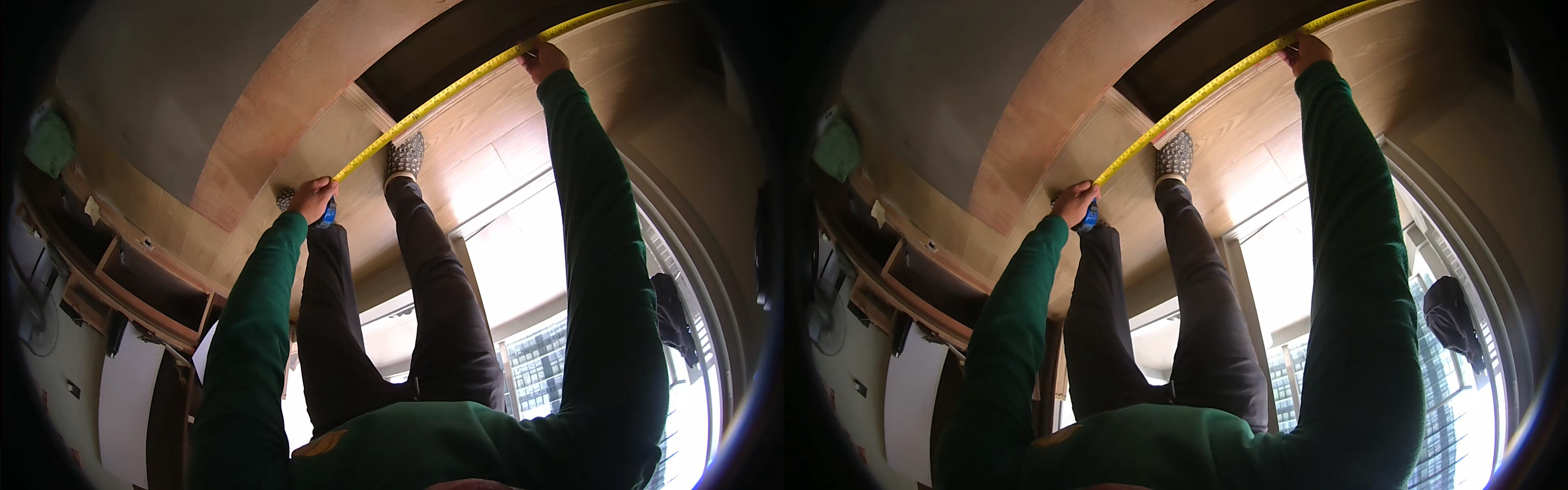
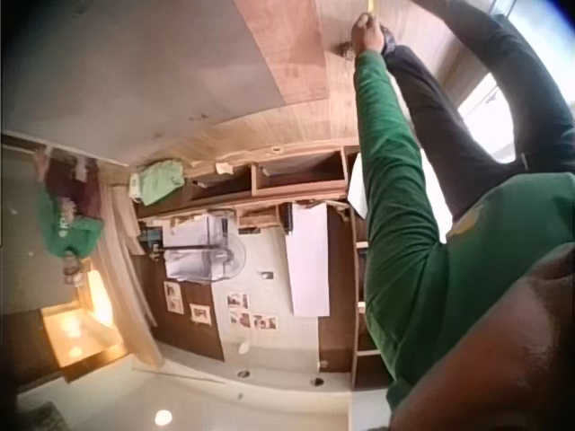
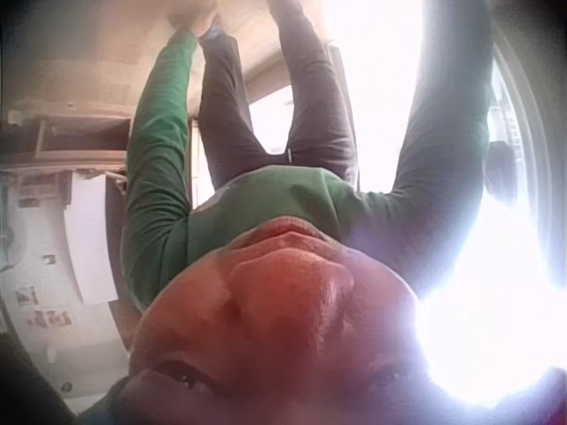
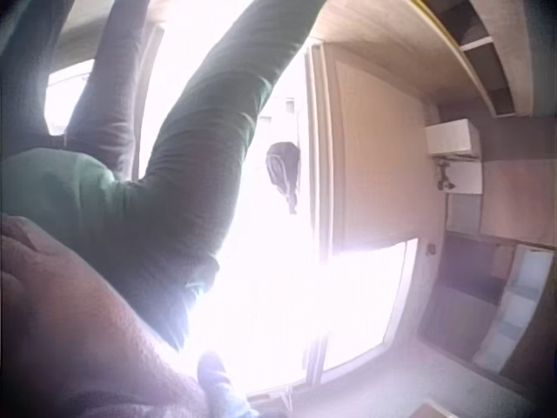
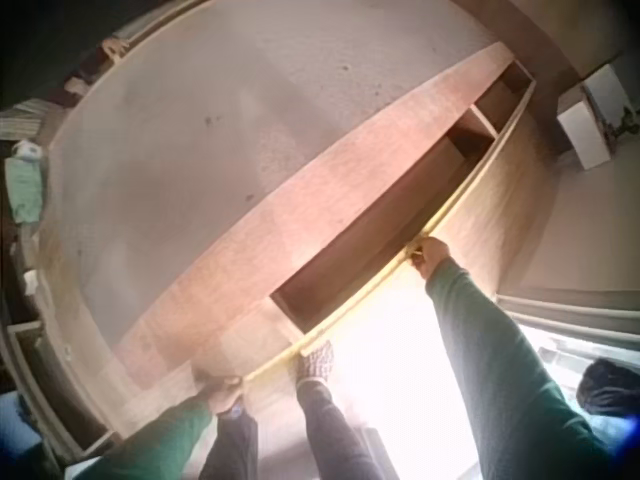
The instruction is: The person uses a tape measure to determine the dimensions of a large wooden bed frame and several boards. They pull the tape measure across the interior and exterior of the frame and then pick up a long board to move it.
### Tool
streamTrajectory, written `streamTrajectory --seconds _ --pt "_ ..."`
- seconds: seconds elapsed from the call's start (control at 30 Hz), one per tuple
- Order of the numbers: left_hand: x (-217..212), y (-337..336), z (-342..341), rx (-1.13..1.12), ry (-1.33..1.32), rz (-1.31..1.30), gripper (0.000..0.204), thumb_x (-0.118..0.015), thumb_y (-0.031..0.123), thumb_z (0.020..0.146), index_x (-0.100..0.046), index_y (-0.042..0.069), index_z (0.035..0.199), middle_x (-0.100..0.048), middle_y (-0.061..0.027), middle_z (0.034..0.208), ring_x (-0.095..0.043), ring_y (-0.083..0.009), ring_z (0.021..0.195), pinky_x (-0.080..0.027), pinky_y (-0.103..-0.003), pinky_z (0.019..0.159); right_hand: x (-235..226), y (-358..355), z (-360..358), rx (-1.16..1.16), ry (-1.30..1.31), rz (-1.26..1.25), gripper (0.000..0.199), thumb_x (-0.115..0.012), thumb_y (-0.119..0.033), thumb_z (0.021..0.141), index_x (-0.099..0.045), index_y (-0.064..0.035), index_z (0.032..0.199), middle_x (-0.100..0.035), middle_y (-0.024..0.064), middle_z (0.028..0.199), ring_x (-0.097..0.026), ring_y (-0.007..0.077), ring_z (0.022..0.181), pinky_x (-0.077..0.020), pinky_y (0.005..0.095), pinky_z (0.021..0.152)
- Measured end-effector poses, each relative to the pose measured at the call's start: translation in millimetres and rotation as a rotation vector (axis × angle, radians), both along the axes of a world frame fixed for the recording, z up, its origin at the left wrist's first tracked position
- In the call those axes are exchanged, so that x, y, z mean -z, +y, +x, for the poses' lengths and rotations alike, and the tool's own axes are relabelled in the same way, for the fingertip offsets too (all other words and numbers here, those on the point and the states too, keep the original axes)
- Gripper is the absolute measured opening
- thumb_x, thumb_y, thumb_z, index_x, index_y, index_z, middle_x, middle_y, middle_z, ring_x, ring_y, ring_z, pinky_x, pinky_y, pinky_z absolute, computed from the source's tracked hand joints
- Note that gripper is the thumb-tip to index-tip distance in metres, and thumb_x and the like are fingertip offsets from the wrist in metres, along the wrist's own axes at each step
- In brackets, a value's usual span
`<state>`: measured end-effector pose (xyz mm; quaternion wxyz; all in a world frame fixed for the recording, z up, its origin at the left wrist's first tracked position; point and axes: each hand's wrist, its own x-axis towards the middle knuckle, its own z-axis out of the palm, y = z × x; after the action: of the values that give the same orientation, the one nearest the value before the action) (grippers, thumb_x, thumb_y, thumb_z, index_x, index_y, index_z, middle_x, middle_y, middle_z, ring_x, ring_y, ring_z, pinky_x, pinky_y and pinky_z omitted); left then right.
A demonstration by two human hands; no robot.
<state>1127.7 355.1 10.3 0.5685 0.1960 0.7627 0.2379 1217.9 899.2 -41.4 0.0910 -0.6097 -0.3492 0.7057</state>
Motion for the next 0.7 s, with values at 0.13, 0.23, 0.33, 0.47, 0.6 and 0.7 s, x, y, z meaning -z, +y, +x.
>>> streamTrajectory --seconds 0.13,0.23,0.33,0.47,0.6,0.7 --pt "36.5 1.1 -3.5 -0.018 -0.076 0.011 0.034 -0.046 0.033 0.092 -0.059 0.005 0.078 -0.060 -0.0128 0.070 -0.058 -0.0259 0.066 -0.045 -0.033 0.065 19.6 12.1 4.8 -0.088 -0.113 0.045 0.019 -0.048 -0.013 0.091 -0.052 0.0023 0.102 -0.060 0.0149 0.085 -0.060 0.0214 0.066 -0.0517 0.0276 0.053" --pt "50.3 -0.9 -1.3 -0.062 -0.122 0.025 0.034 -0.047 0.032 0.091 -0.058 0.004 0.078 -0.059 -0.0108 0.069 -0.056 -0.0220 0.066 -0.044 -0.031 0.066 17.7 15.0 5.5 -0.233 -0.147 0.069 0.020 -0.050 -0.017 0.091 -0.053 0.0016 0.098 -0.062 0.0128 0.076 -0.059 0.0200 0.055 -0.0492 0.0262 0.046" --pt "49.4 -6.0 -2.1 -0.075 -0.133 -0.002 0.033 -0.047 0.032 0.091 -0.058 0.003 0.077 -0.060 -0.0101 0.069 -0.056 -0.0212 0.067 -0.044 -0.031 0.067 8.3 -5.1 -7.8 -0.190 -0.244 0.111 0.021 -0.054 -0.021 0.090 -0.055 0.0000 0.087 -0.059 0.0097 0.069 -0.058 0.0188 0.055 -0.0441 0.0263 0.043" --pt "56.3 -1.0 1.4 -0.066 -0.137 -0.002 0.033 -0.048 0.032 0.091 -0.058 0.004 0.078 -0.059 -0.0105 0.070 -0.056 -0.0217 0.066 -0.044 -0.031 0.066 7.6 7.9 -1.0 -0.242 -0.283 0.110 0.023 -0.057 -0.025 0.089 -0.056 -0.0015 0.088 -0.061 0.0101 0.070 -0.059 0.0192 0.055 -0.0421 0.0261 0.041" --pt "61.7 -6.4 2.9 -0.068 -0.131 0.023 0.032 -0.048 0.032 0.091 -0.058 0.004 0.078 -0.059 -0.0107 0.069 -0.055 -0.0223 0.065 -0.044 -0.032 0.065 3.9 8.0 -2.5 -0.304 -0.358 0.089 0.026 -0.057 -0.028 0.089 -0.056 -0.0023 0.088 -0.062 0.0099 0.073 -0.060 0.0194 0.057 -0.0413 0.0261 0.041" --pt "63.0 -5.9 2.7 -0.071 -0.132 0.025 0.032 -0.048 0.032 0.091 -0.058 0.004 0.077 -0.059 -0.0107 0.068 -0.055 -0.0228 0.064 -0.044 -0.032 0.065 -6.2 2.6 2.2 -0.270 -0.384 0.103 0.027 -0.053 -0.029 0.091 -0.056 -0.0021 0.090 -0.062 0.0089 0.073 -0.058 0.0176 0.055 -0.0417 0.0266 0.042"
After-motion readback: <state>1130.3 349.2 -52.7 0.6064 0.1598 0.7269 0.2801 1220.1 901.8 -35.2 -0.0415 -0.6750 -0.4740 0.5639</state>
